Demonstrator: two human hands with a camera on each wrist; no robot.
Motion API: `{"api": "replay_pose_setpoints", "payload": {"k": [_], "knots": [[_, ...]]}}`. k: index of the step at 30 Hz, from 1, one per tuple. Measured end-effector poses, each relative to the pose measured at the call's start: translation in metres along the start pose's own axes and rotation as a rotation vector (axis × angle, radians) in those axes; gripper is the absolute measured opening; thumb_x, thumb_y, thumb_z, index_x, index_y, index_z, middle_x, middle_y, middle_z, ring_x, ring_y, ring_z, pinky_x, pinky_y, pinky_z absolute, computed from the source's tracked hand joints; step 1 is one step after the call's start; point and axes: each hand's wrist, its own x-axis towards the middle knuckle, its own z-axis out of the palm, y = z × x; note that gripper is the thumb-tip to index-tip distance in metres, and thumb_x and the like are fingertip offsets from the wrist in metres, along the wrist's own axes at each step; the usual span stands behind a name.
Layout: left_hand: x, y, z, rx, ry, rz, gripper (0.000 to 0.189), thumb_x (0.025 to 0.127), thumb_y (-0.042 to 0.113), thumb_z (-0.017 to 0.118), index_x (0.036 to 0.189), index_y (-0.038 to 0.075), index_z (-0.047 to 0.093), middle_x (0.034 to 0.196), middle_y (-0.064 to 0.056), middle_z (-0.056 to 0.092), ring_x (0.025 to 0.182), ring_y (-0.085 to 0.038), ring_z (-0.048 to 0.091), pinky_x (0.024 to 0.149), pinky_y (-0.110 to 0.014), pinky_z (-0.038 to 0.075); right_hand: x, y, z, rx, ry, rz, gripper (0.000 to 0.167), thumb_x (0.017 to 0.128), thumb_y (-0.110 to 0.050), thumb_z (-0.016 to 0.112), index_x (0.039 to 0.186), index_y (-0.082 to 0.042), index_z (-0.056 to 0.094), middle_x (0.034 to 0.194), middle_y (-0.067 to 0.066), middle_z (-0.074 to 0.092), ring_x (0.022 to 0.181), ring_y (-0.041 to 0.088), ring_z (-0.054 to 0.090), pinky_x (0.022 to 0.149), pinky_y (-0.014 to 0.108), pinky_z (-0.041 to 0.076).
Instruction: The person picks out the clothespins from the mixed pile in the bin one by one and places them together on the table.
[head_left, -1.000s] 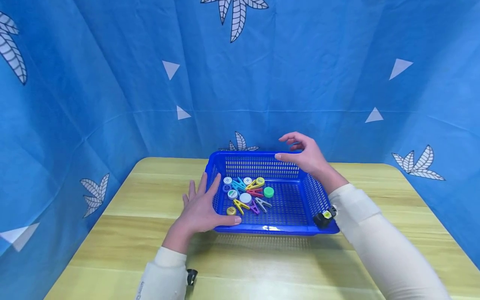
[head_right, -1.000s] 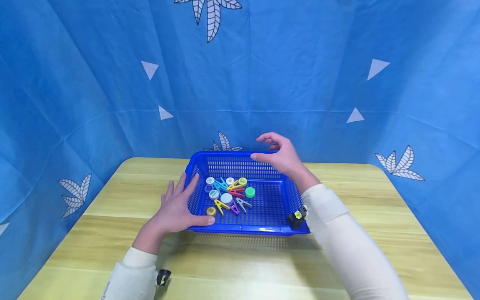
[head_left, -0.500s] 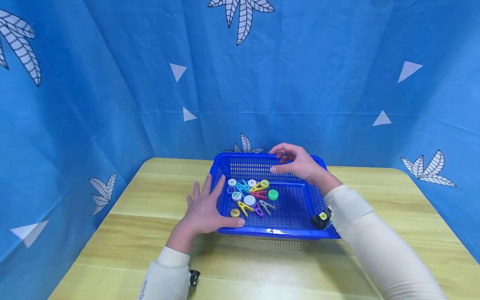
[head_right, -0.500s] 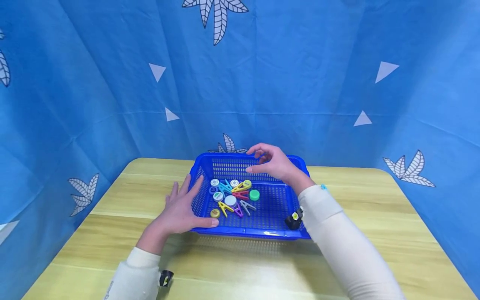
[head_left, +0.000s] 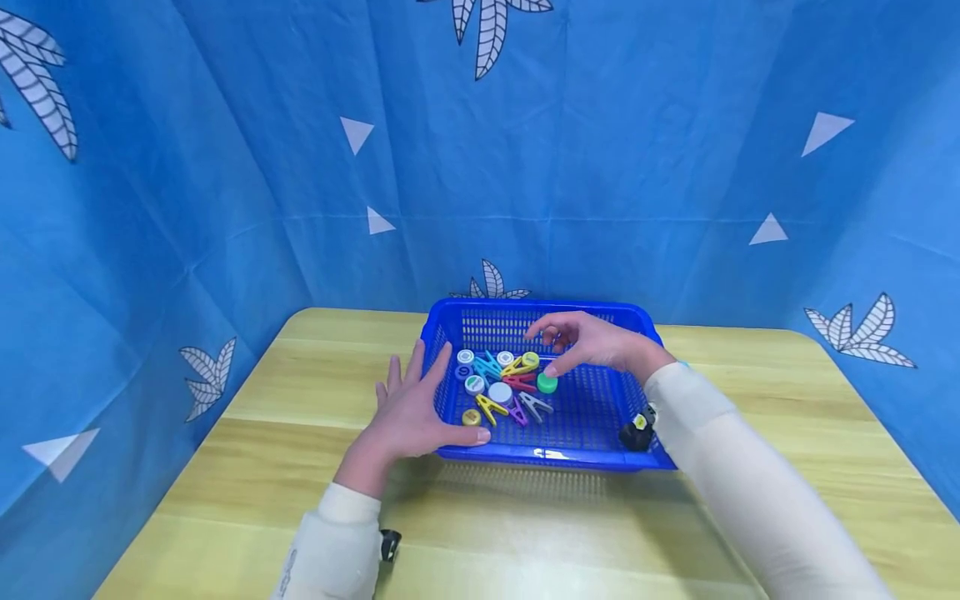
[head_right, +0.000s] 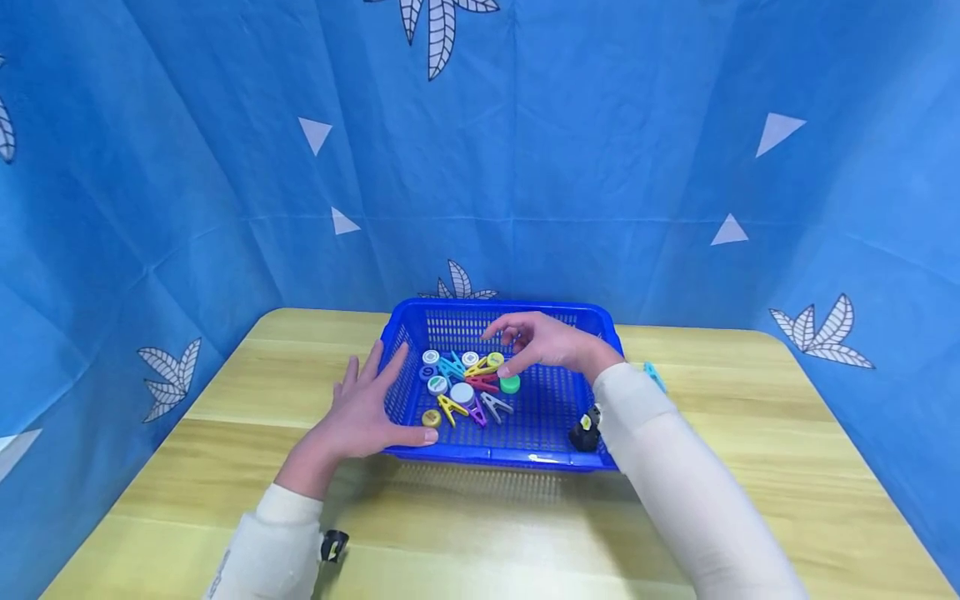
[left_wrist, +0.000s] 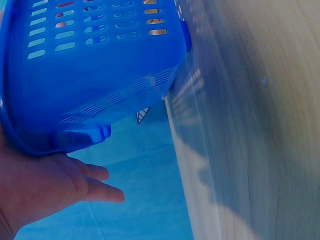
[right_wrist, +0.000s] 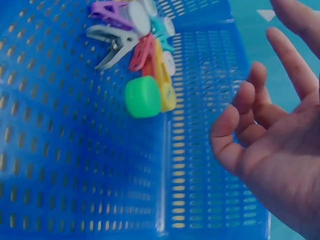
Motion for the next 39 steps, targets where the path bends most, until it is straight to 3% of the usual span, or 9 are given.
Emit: {"api": "replay_pose_setpoints", "payload": {"k": [8,15,20,27,39], "knots": [[0.001,0.0,0.001,0.004,0.006,0.007,0.136,0.057,0.084,0.074,0.162,0.03,0.006,0.166,-0.011,-0.009,0.144,-0.048,-0.019,0.105,-0.075,-0.004,0.006,0.01,0.0,-0.071,-0.143,0.118,0.064,0.073,-0.015,0.09,0.131,-0.011,0.063,0.124,0.023,0.05,0.115,0.044,0.045,0.087,0.043,0.047],[0.001,0.001,0.0,0.004,0.006,0.003,0.135,0.058,0.082,0.075,0.162,0.031,0.006,0.166,-0.01,-0.01,0.144,-0.048,-0.019,0.106,-0.075,-0.003,0.013,0.01,0.004,-0.142,-0.206,0.131,0.061,0.073,-0.009,0.088,0.129,-0.01,0.065,0.121,0.023,0.052,0.105,0.042,0.047,0.083,0.042,0.047],[0.001,0.002,0.0,0.003,0.003,-0.001,0.134,0.059,0.079,0.077,0.162,0.031,0.006,0.166,-0.01,-0.009,0.144,-0.048,-0.018,0.106,-0.074,-0.002,0.017,0.012,0.007,-0.242,-0.231,0.15,0.061,0.07,-0.015,0.091,0.127,-0.016,0.068,0.127,0.015,0.054,0.11,0.038,0.048,0.085,0.043,0.047],[0.002,0.002,0.0,0.011,-0.002,-0.009,0.136,0.057,0.083,0.075,0.162,0.031,0.006,0.166,-0.01,-0.009,0.145,-0.047,-0.018,0.107,-0.074,-0.001,0.02,0.015,0.011,-0.288,-0.244,0.16,0.06,0.068,-0.008,0.091,0.124,-0.02,0.071,0.128,0.007,0.055,0.111,0.034,0.048,0.087,0.042,0.047],[0.001,0.002,0.0,0.0,0.001,0.002,0.131,0.063,0.072,0.081,0.162,0.03,0.006,0.166,-0.01,-0.01,0.144,-0.048,-0.018,0.106,-0.075,-0.002,0.027,0.019,0.015,-0.361,-0.277,0.202,0.068,0.063,0.001,0.092,0.122,-0.027,0.072,0.126,0.006,0.053,0.11,0.029,0.046,0.094,0.042,0.045]]}}
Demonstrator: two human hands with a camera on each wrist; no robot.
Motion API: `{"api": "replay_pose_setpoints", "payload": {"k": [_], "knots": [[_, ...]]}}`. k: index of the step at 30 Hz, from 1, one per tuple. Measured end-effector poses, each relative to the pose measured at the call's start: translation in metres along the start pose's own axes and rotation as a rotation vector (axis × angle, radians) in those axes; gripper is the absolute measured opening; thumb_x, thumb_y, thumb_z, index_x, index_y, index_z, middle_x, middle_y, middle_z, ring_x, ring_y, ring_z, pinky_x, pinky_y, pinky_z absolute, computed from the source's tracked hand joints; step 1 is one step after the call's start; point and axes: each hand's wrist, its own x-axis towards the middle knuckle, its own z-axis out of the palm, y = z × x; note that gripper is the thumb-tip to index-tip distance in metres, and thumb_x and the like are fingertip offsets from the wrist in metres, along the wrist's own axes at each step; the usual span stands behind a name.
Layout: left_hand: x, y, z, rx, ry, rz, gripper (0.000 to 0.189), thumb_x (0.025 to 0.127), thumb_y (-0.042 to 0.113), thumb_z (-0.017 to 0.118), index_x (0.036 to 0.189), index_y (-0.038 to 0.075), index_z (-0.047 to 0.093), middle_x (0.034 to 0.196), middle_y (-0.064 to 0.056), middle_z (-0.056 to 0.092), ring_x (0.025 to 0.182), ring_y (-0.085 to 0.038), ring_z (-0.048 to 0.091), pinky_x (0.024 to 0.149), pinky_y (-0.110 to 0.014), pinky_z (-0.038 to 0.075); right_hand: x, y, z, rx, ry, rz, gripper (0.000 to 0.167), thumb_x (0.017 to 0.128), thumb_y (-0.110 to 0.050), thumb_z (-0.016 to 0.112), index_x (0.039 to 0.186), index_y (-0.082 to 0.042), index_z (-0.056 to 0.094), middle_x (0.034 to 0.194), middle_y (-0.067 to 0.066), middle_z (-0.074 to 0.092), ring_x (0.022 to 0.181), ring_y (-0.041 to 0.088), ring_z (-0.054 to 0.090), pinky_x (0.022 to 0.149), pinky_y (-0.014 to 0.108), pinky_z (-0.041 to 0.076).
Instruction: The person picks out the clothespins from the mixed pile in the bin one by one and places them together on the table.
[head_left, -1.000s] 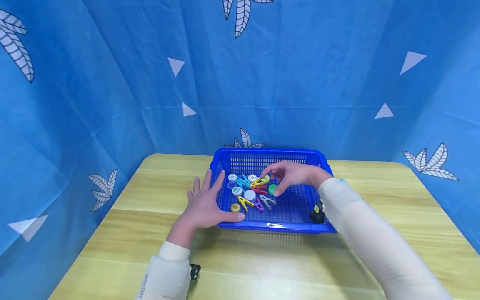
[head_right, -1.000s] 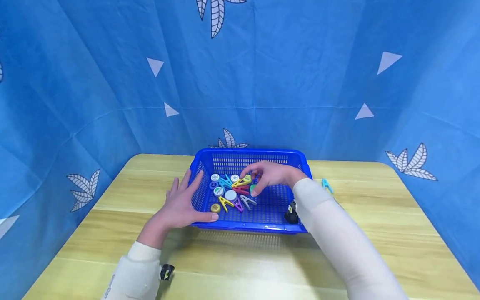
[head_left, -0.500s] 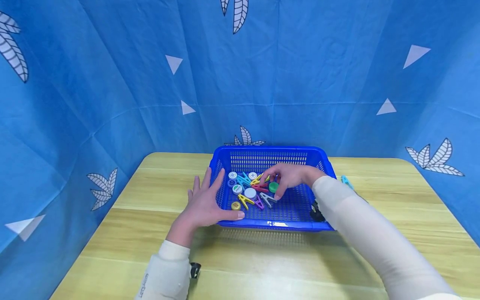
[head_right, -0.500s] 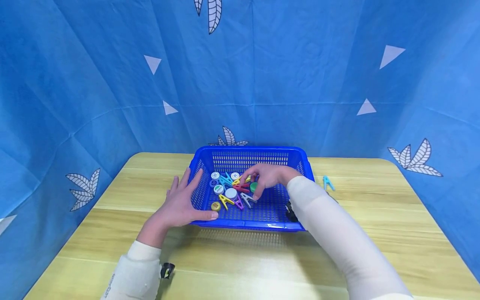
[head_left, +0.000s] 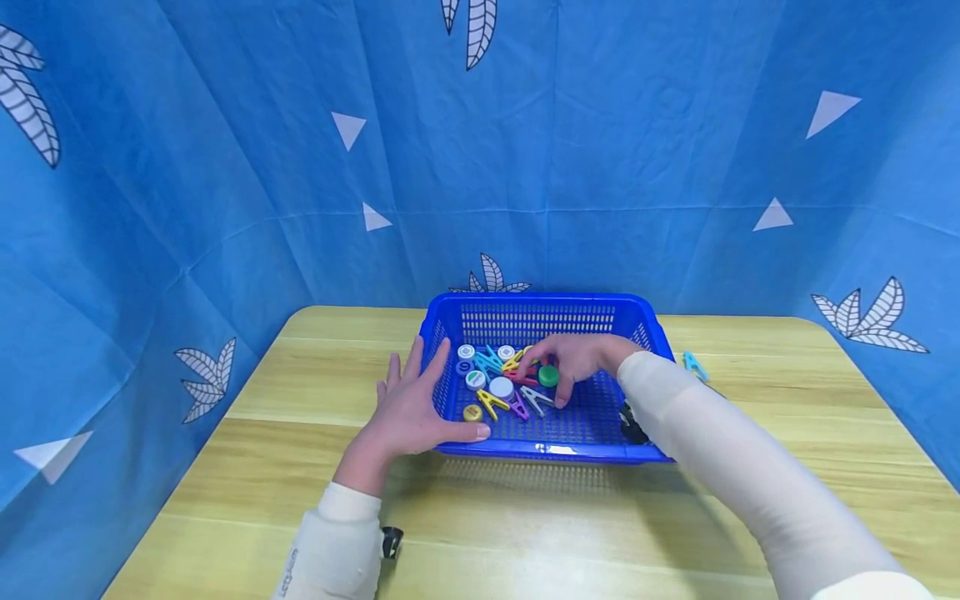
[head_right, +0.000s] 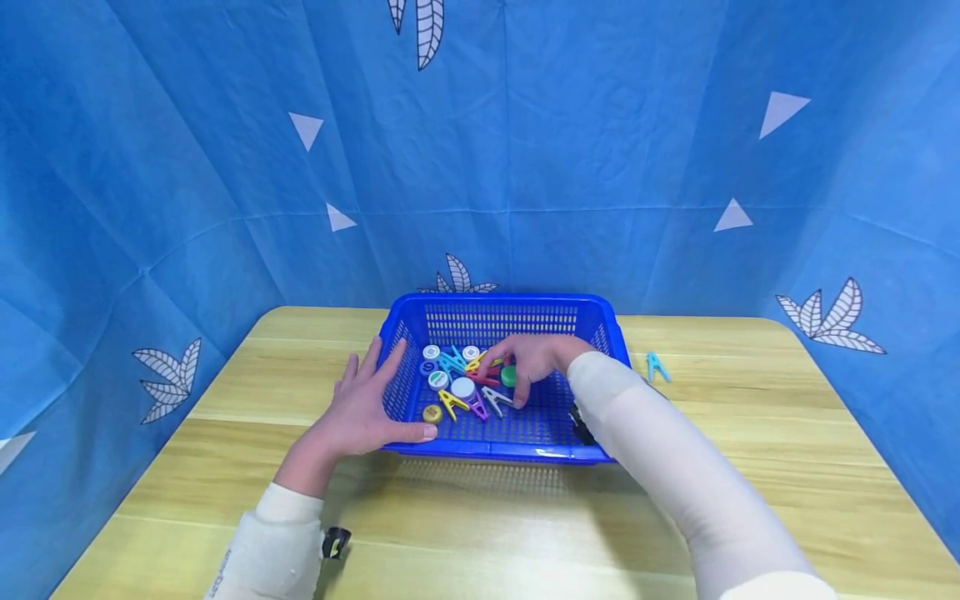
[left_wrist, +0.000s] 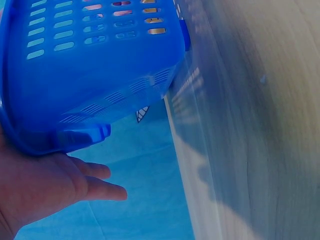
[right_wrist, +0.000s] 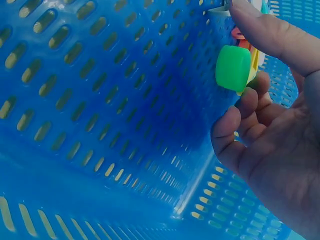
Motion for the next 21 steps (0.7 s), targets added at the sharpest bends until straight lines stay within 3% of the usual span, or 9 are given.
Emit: {"api": "replay_pose_setpoints", "payload": {"k": [7,14,21], "knots": [[0.0004,-0.0001,0.0002,0.003,-0.001,-0.001,0.133,0.061,0.076,0.079,0.162,0.031,0.006,0.166,-0.01,-0.01,0.145,-0.047,-0.018,0.107,-0.075,0.0,0.0038,0.0008,0.0024,-0.012,-0.03,-0.012,0.068,0.061,0.005,0.09,0.119,-0.026,0.072,0.126,0.002,0.054,0.11,0.026,0.047,0.097,0.041,0.043],[0.0,0.0006,-0.0003,0.002,0.003,0.001,0.131,0.062,0.074,0.08,0.162,0.03,0.007,0.166,-0.011,-0.009,0.145,-0.049,-0.016,0.107,-0.074,0.001,0.0072,0.0018,0.0051,-0.071,-0.037,0.019,0.068,0.061,0.005,0.091,0.114,-0.033,0.072,0.131,0.0,0.052,0.12,0.024,0.046,0.106,0.047,0.037],[0.0012,-0.001,0.0012,0.007,0.001,-0.004,0.133,0.06,0.078,0.078,0.162,0.03,0.006,0.166,-0.01,-0.009,0.145,-0.048,-0.016,0.107,-0.074,0.002,0.0092,0.0011,0.0078,-0.079,-0.027,0.013,0.061,0.064,0.003,0.09,0.111,-0.032,0.073,0.134,-0.001,0.052,0.126,0.025,0.043,0.109,0.05,0.034]]}}
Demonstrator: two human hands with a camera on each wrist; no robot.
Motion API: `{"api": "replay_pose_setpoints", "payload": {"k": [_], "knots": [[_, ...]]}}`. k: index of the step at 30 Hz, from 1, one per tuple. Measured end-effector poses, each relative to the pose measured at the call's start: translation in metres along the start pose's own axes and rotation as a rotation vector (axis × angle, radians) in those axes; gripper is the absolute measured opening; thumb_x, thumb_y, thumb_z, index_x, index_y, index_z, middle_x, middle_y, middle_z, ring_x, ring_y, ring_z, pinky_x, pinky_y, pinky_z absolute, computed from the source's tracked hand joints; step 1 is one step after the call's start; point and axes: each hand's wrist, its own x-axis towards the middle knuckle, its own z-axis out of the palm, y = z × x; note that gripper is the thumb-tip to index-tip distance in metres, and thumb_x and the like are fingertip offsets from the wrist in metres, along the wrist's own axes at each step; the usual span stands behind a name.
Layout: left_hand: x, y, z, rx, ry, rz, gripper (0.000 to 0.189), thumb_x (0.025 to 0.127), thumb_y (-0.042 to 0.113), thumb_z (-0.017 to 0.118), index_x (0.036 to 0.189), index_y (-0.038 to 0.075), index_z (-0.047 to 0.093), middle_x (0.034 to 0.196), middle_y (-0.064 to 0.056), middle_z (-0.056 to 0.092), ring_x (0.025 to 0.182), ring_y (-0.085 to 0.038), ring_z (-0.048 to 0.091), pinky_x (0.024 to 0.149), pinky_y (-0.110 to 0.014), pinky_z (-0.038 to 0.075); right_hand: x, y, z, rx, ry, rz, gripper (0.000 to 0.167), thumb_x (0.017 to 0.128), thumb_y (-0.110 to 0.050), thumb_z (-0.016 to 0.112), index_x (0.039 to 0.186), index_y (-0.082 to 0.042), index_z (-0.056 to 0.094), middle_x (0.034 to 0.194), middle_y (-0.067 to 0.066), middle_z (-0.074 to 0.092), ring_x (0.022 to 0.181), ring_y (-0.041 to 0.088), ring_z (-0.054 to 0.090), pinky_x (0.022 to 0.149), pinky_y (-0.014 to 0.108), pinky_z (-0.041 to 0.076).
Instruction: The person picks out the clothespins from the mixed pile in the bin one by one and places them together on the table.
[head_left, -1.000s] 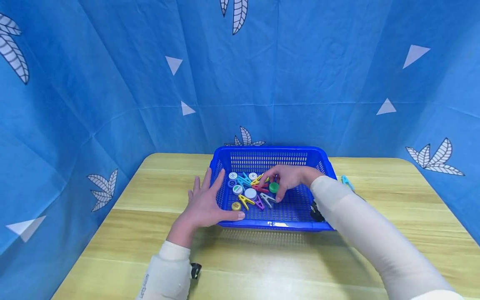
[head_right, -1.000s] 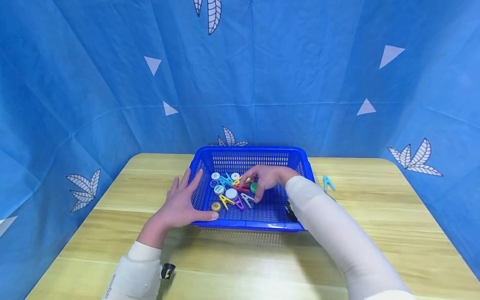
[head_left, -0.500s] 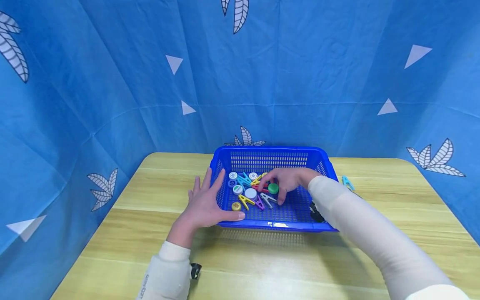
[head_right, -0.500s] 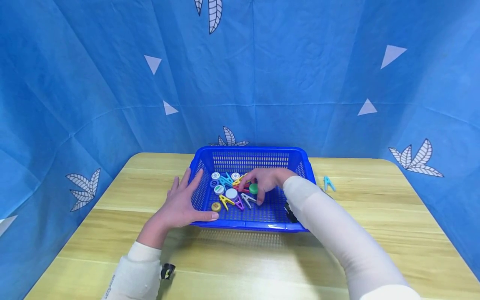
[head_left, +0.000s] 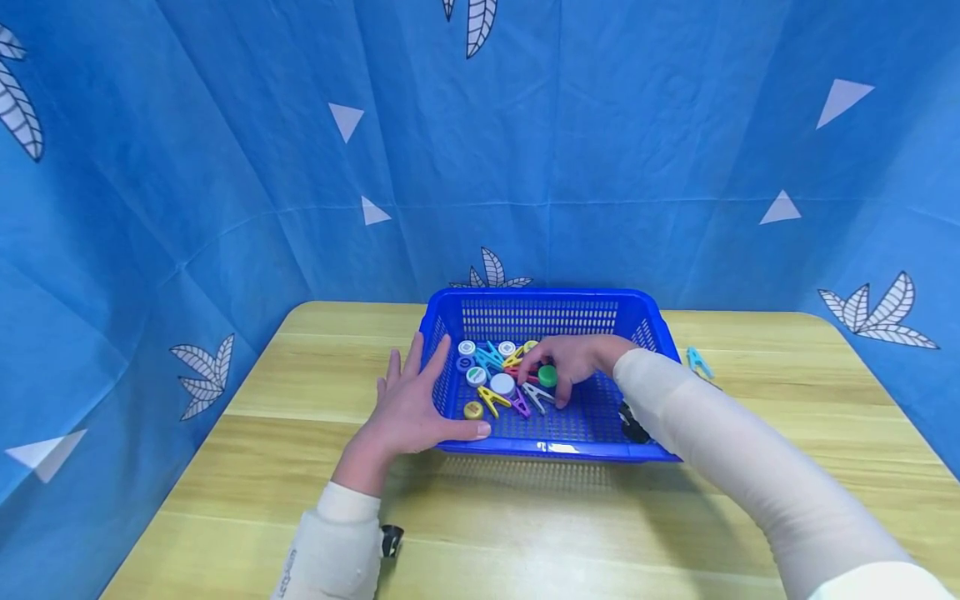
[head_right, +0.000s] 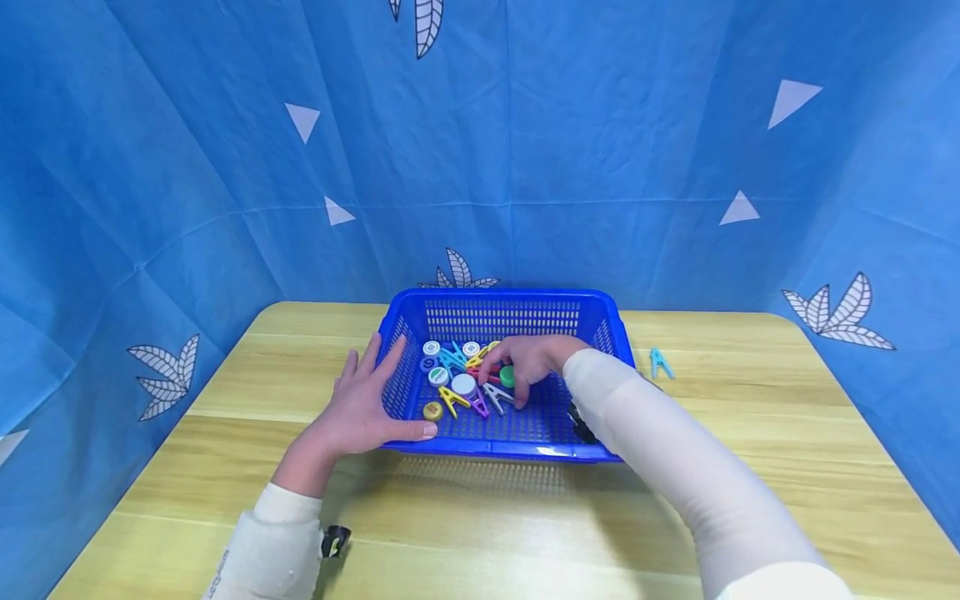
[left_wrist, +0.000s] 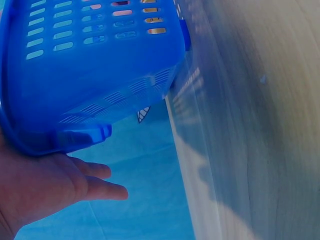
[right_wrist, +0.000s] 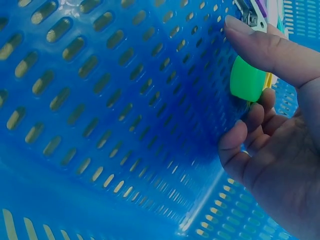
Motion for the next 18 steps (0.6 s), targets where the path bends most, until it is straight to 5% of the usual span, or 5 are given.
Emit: {"api": "replay_pose_setpoints", "payload": {"k": [18], "knots": [[0.0002,0.0004,0.0001,0.004,-0.001,0.005,0.135,0.058,0.082,0.075,0.162,0.031,0.006,0.166,-0.011,-0.01,0.145,-0.048,-0.016,0.107,-0.074,0.002,-0.0003,-0.0001,0.0013,0.008,0.022,-0.002,0.054,0.065,-0.005,0.092,0.108,-0.032,0.073,0.129,-0.004,0.053,0.123,0.024,0.045,0.106,0.051,0.036]]}}
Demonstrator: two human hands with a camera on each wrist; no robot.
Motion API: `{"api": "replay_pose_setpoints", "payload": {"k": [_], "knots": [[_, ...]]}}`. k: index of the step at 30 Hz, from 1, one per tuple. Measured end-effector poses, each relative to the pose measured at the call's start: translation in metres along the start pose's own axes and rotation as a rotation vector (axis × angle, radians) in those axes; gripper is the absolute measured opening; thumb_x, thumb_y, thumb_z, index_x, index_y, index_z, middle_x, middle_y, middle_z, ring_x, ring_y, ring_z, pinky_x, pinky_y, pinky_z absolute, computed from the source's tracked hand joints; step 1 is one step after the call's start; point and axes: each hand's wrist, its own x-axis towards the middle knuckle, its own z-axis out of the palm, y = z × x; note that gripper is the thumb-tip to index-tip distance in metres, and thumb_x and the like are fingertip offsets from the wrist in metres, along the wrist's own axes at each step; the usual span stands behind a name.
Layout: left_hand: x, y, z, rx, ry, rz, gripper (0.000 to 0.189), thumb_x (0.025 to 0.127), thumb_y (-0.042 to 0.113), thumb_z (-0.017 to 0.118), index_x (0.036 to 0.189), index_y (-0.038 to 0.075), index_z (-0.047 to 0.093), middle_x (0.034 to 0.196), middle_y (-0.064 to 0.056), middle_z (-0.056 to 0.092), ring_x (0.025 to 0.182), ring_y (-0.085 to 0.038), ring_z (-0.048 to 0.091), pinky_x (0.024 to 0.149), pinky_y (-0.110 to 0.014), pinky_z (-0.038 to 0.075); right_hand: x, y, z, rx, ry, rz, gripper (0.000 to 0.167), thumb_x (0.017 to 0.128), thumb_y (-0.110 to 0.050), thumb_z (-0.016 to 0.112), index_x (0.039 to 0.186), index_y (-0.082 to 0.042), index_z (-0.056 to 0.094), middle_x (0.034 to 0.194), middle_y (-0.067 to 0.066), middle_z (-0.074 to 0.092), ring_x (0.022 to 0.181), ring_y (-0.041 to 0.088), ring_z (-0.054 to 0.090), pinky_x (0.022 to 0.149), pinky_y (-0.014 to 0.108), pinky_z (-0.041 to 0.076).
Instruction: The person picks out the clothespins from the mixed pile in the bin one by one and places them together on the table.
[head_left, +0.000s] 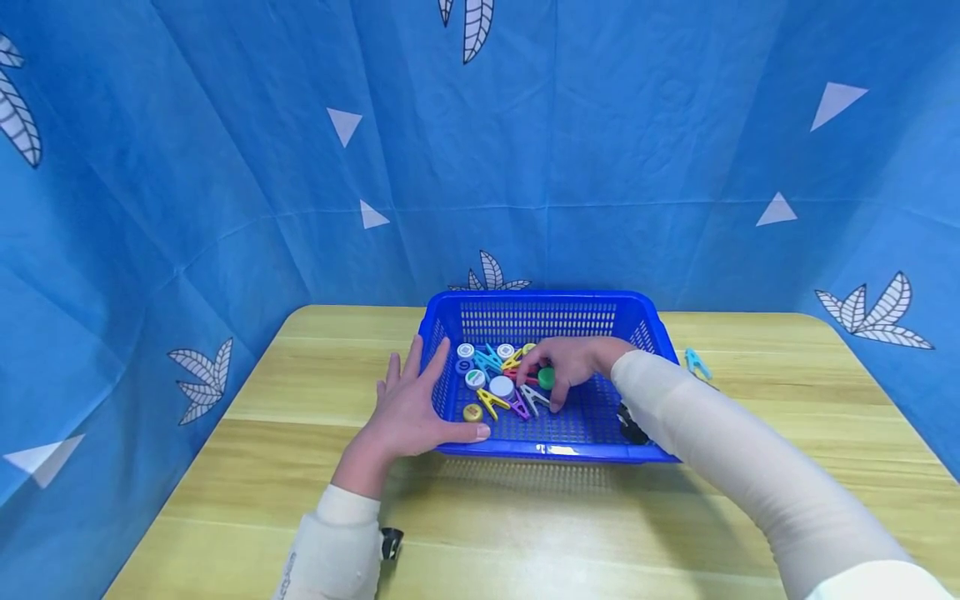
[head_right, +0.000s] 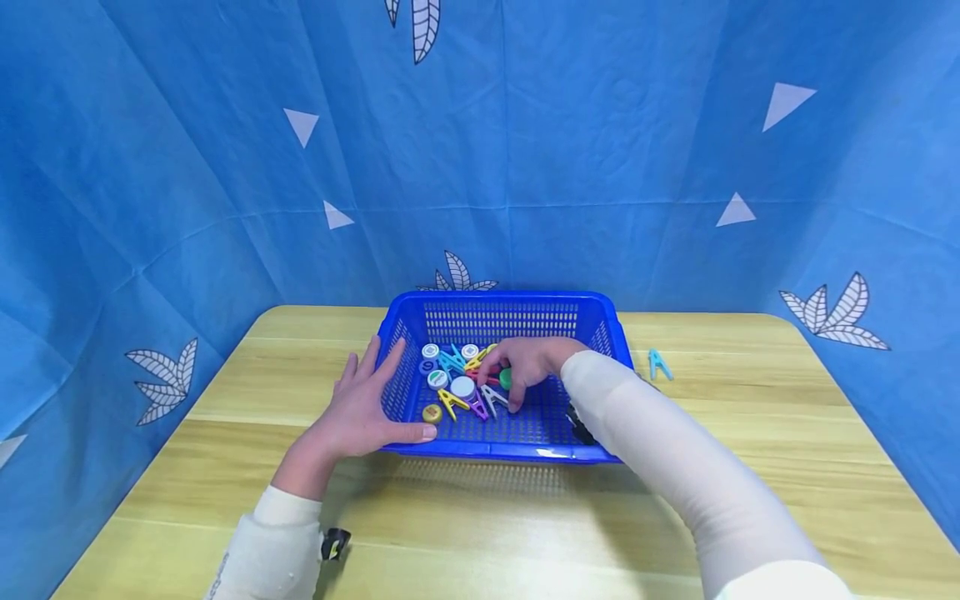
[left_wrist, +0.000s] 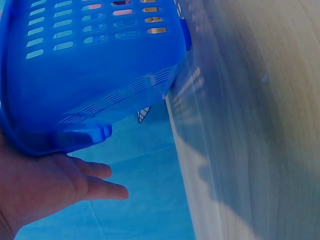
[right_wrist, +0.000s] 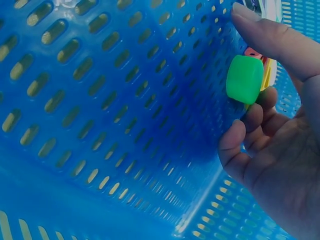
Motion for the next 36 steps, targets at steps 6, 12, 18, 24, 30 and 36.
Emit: {"api": "replay_pose_setpoints", "payload": {"k": [6,12,18,24,30,36], "knots": [[-0.001,0.001,0.002,-0.004,-0.006,0.002,0.133,0.061,0.077,0.078,0.162,0.031,0.006,0.166,-0.01,-0.01,0.145,-0.047,-0.016,0.107,-0.074,0.001,-0.005,-0.001,0.0,0.015,0.003,-0.034,0.054,0.065,-0.005,0.092,0.111,-0.026,0.073,0.126,-0.003,0.056,0.121,0.024,0.046,0.107,0.049,0.035],[-0.002,0.001,0.004,-0.008,-0.009,0.007,0.132,0.062,0.074,0.08,0.162,0.03,0.006,0.166,-0.011,-0.01,0.145,-0.047,-0.017,0.107,-0.073,0.0,-0.008,0.001,0.001,0.032,0.017,-0.038,0.053,0.066,-0.006,0.092,0.112,-0.026,0.074,0.125,-0.003,0.057,0.118,0.024,0.048,0.104,0.047,0.038],[-0.002,0.001,0.004,0.0,-0.012,0.004,0.133,0.06,0.077,0.079,0.162,0.029,0.006,0.166,-0.011,-0.01,0.145,-0.048,-0.016,0.107,-0.073,0.001,-0.012,0.002,-0.001,0.036,0.051,-0.042,0.054,0.067,-0.01,0.092,0.115,-0.027,0.073,0.125,0.001,0.056,0.11,0.03,0.047,0.092,0.043,0.044],[-0.002,0.002,0.003,-0.007,-0.012,0.002,0.134,0.06,0.079,0.078,0.162,0.029,0.006,0.166,-0.011,-0.01,0.145,-0.048,-0.016,0.107,-0.073,0.001,-0.021,0.004,-0.009,0.033,0.084,-0.013,0.053,0.07,-0.013,0.091,0.118,-0.026,0.072,0.121,0.01,0.054,0.107,0.033,0.045,0.086,0.042,0.042],[-0.002,0.001,0.001,-0.014,-0.006,-0.001,0.135,0.059,0.079,0.078,0.162,0.029,0.006,0.166,-0.011,-0.011,0.145,-0.047,-0.017,0.108,-0.073,0.001,-0.031,0.005,-0.02,0.019,0.103,-0.038,0.055,0.071,-0.014,0.091,0.122,-0.021,0.071,0.109,0.016,0.052,0.096,0.03,0.044,0.076,0.038,0.04],[-0.002,0.001,0.0,-0.013,-0.001,0.004,0.134,0.06,0.078,0.078,0.162,0.028,0.007,0.166,-0.011,-0.011,0.145,-0.048,-0.017,0.107,-0.074,0.001,-0.041,0.002,-0.029,0.032,0.138,-0.04,0.055,0.074,-0.013,0.089,0.125,-0.019,0.069,0.096,0.014,0.046,0.087,0.027,0.041,0.071,0.037,0.037]]}}
